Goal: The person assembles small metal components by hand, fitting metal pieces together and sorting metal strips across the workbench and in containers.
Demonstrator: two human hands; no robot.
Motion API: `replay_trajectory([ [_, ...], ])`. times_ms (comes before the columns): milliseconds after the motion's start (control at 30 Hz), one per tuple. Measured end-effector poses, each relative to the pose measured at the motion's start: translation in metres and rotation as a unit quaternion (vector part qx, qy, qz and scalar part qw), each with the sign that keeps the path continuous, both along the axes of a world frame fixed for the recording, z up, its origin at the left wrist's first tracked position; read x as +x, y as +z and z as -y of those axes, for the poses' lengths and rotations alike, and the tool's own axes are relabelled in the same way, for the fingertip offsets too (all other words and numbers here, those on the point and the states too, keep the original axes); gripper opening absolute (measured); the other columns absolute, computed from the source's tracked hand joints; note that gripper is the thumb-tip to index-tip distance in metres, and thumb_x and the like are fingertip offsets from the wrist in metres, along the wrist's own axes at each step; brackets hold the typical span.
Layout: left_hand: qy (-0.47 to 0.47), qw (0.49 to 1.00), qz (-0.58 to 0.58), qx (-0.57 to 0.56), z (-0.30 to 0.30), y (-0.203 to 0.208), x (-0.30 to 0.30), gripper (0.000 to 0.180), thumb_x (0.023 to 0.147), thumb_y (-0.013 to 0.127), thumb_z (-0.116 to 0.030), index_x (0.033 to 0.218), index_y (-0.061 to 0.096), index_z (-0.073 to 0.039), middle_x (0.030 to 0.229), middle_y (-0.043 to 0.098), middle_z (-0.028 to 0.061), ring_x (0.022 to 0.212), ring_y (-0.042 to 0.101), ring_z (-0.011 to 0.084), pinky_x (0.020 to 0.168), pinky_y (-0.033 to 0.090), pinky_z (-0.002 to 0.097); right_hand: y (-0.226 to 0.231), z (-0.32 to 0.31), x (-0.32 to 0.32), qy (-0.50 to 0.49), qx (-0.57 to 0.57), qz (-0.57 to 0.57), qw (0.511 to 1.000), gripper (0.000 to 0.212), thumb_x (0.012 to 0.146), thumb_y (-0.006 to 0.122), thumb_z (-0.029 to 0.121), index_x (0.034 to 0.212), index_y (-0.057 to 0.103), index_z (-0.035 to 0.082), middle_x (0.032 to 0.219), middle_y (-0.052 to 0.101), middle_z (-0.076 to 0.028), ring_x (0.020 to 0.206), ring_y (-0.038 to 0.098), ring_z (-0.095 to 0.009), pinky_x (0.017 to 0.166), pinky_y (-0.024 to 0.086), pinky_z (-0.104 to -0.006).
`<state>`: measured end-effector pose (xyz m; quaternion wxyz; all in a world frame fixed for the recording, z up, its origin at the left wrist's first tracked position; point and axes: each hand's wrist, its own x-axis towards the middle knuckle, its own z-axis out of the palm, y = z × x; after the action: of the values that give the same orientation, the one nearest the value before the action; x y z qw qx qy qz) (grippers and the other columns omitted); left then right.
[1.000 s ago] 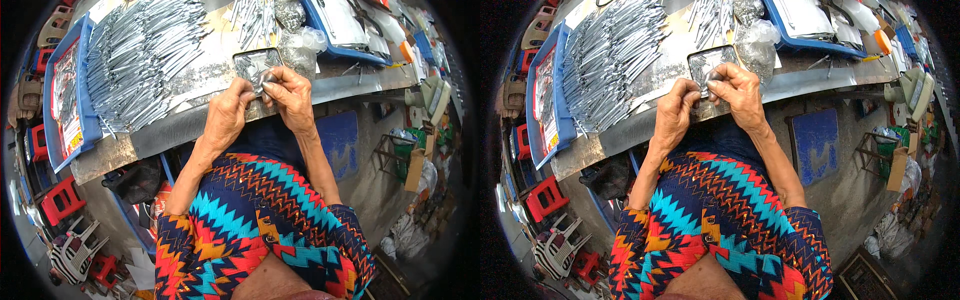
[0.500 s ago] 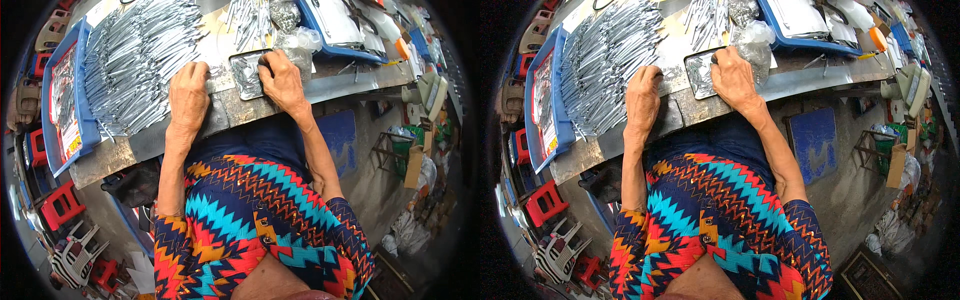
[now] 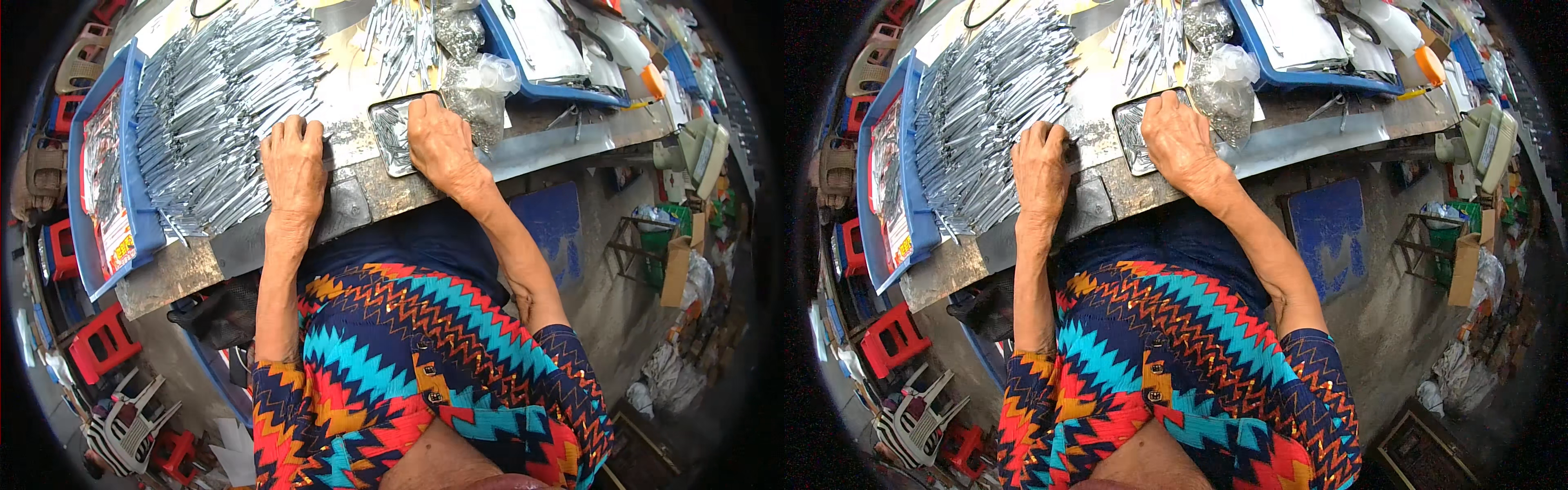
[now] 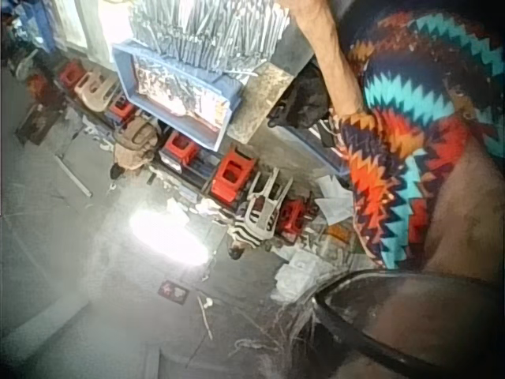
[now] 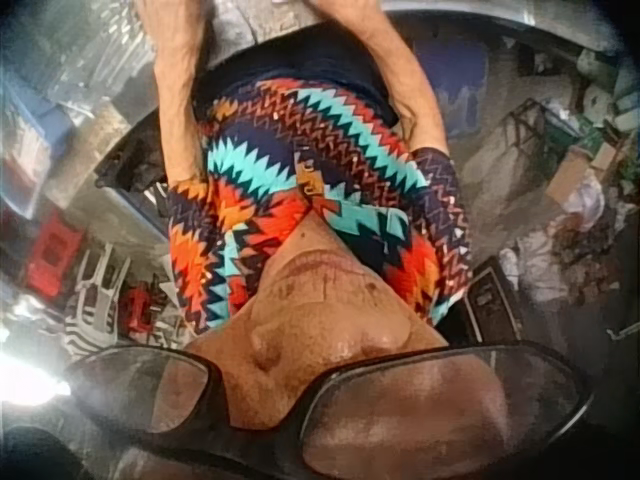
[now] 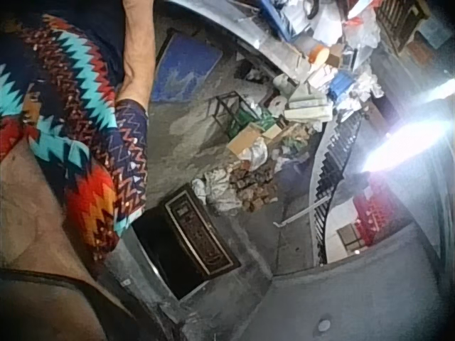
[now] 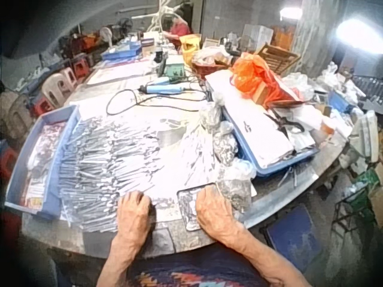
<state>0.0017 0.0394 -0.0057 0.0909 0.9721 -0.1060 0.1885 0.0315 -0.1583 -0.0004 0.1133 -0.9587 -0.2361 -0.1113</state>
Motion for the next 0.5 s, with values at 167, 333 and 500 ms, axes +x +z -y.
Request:
replay_trajectory([
  [167,-0.053,0.994,-0.009,-0.091,0.021,0.011,0.022,0.016,0.064,0.055,0.001,0.079,0.053,-0.003,0.085,0.050,0.0128,0.083,0.049,0.0304,0.071,0.039,0.0404,0.012,-0.002,0.005,0.048,-0.057,-0.029,0.997,0.013,0.068,0.055,0.002,0.077,0.051,-0.006,0.076,0.052,-0.022,0.068,0.060,-0.032,0.053,0.049,-0.0396],
  [333,-0.117,0.983,-0.029,-0.138,0.046,-0.003,0.070,0.010,0.072,0.058,-0.006,0.080,0.055,-0.001,0.078,0.053,0.0178,0.077,0.052,0.0348,0.067,0.042,0.0428,0.019,0.002,0.017,0.130,-0.061,-0.033,0.989,0.012,0.067,0.056,0.004,0.078,0.056,-0.002,0.079,0.056,-0.018,0.073,0.061,-0.033,0.058,0.048,-0.0431],
  [500,-0.035,0.990,-0.060,-0.120,0.067,-0.006,0.089,0.017,0.071,0.060,-0.016,0.072,0.055,0.000,0.077,0.057,0.0212,0.076,0.056,0.0387,0.066,0.045,0.0452,0.023,0.012,0.028,0.179,-0.041,-0.093,0.979,0.016,0.065,0.059,0.004,0.080,0.058,0.001,0.085,0.058,-0.013,0.077,0.059,-0.035,0.063,0.047,-0.0454],
])
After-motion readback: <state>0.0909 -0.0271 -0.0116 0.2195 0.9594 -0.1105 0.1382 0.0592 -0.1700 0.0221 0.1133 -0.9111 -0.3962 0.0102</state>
